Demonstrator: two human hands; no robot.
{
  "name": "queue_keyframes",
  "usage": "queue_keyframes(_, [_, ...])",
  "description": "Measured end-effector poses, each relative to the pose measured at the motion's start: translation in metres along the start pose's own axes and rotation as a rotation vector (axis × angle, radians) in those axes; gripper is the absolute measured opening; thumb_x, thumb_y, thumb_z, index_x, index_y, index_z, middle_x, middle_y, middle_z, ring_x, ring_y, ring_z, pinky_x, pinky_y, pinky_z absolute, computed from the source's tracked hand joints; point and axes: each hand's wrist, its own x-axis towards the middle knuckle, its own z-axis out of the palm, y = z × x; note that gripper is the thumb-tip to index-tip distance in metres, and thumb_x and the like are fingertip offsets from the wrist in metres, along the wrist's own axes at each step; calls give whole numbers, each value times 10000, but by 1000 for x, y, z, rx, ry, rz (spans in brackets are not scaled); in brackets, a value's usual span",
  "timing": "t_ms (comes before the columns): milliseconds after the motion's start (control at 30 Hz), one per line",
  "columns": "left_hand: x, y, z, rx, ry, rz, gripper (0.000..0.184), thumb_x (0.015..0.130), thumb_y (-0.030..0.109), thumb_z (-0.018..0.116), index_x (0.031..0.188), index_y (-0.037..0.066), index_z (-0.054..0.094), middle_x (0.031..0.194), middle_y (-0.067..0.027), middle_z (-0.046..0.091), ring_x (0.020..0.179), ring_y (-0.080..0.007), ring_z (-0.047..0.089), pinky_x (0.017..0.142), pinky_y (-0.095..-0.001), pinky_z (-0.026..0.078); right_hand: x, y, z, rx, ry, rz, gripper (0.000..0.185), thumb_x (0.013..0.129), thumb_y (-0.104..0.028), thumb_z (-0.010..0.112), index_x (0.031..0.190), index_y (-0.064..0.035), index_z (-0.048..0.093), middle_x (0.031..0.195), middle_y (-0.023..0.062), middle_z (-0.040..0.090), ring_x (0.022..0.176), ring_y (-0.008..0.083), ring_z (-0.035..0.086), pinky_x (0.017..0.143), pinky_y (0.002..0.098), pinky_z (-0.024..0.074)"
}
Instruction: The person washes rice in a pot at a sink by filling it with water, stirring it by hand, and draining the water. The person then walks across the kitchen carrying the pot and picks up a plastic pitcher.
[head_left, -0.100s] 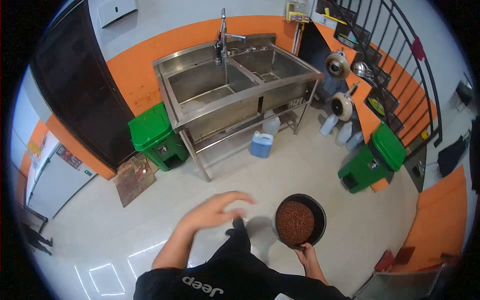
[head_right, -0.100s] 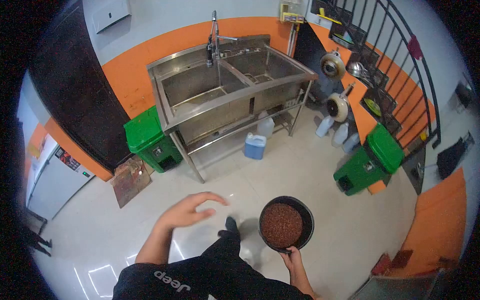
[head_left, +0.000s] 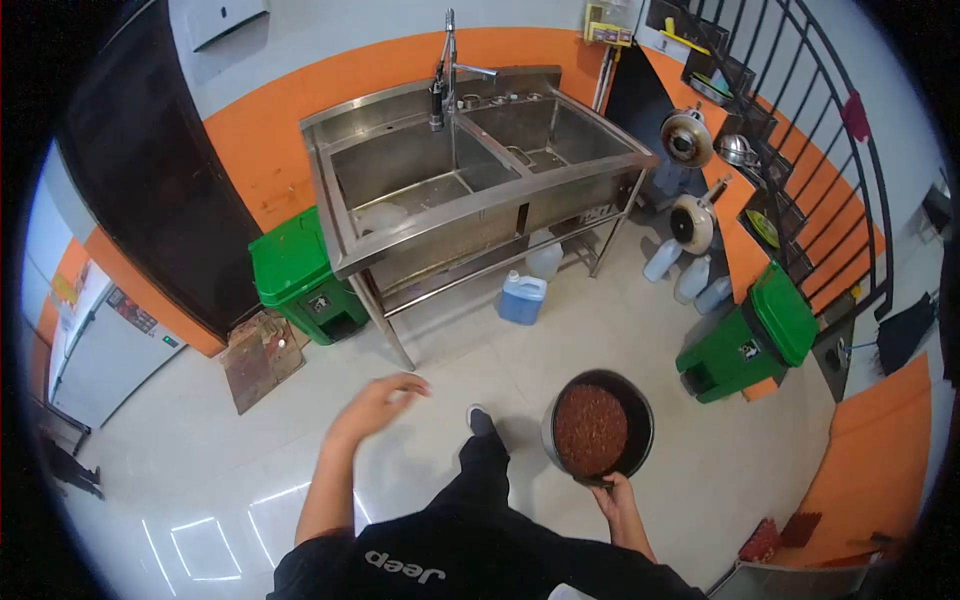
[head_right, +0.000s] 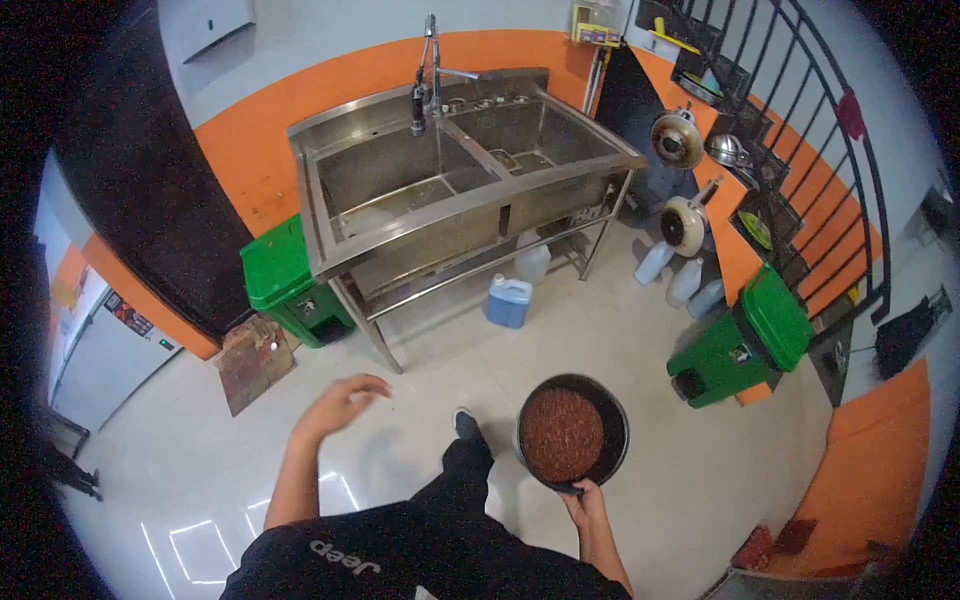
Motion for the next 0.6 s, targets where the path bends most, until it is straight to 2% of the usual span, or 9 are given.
queue_keyframes(67, [51, -65, -39, -68, 276, -67, 210, 827, 13, 458, 1019, -18, 537, 908, -94, 619, 898, -179, 582, 820, -284, 436, 70, -45, 46, -11, -42, -23, 641, 616, -35, 444, 1201, 131, 243, 1223, 242, 364, 1125, 389, 407, 946, 453, 412])
queue_keyframes(100, [87, -89, -55, -165, 415, -63, 227, 823, 3, 439, 1028, -30, 531, 898, -84, 623, 874, -170, 583, 810, -281, 440, 96, -84, 89, 48, -100, 0, 578, 636, -4, 458, 1185, 100, 309, 1203, 222, 415, 1045, 352, 497, 908, 452, 447])
queue_keyframes(200, [178, -128, -98, -146, 678, -135, 212, 833, 10, 423, 1007, -20, 540, 901, -89, 622, 853, -148, 574, 778, -263, 447, 150, -156, 184, -23, -158, -1, 571, 645, -11, 457, 1182, 113, 307, 1193, 222, 432, 1038, 349, 504, 920, 456, 436])
queue_keyframes(300, [284, -140, -121, -332, 731, -65, 215, 843, 22, 409, 1017, -15, 529, 891, -84, 621, 838, -135, 563, 760, -255, 444, 191, -220, 272, -118, -200, 11, 559, 666, -21, 450, 1188, 113, 303, 1183, 227, 447, 1014, 351, 524, 884, 447, 470])
queue_keyframes(400, [382, -97, -136, -304, 717, -125, 237, 847, 32, 408, 1059, -1, 507, 920, -89, 614, 846, -133, 558, 763, -258, 440, 243, -278, 335, -206, -276, 47, 539, 689, -40, 445, 1187, 112, 304, 1163, 233, 463, 993, 349, 542, 833, 431, 509])
queue_keyframes(433, [415, -99, -142, -316, 685, -49, 246, 845, 37, 414, 1074, 6, 499, 932, -89, 610, 850, -135, 558, 768, -260, 436, 256, -287, 364, -216, -266, -3, 513, 706, -51, 439, 1179, 108, 320, 1131, 234, 484, 981, 343, 551, 791, 421, 534])
queue_keyframes(500, [486, -112, -157, -333, 614, 95, 270, 841, 46, 427, 1103, 18, 483, 956, -90, 604, 858, -140, 556, 778, -262, 428, 304, -319, 408, -216, -302, 77, 510, 713, -53, 434, 1182, 110, 316, 1130, 236, 484, 976, 346, 552, 802, 421, 527])
queue_keyframes(600, [568, -112, -190, -174, 760, 99, 287, 830, 47, 438, 1114, 21, 475, 963, -93, 594, 866, -151, 545, 792, -263, 418, 387, -363, 466, -337, -381, 164, 500, 722, -54, 427, 1177, 121, 315, 1130, 240, 481, 970, 346, 554, 815, 416, 516])
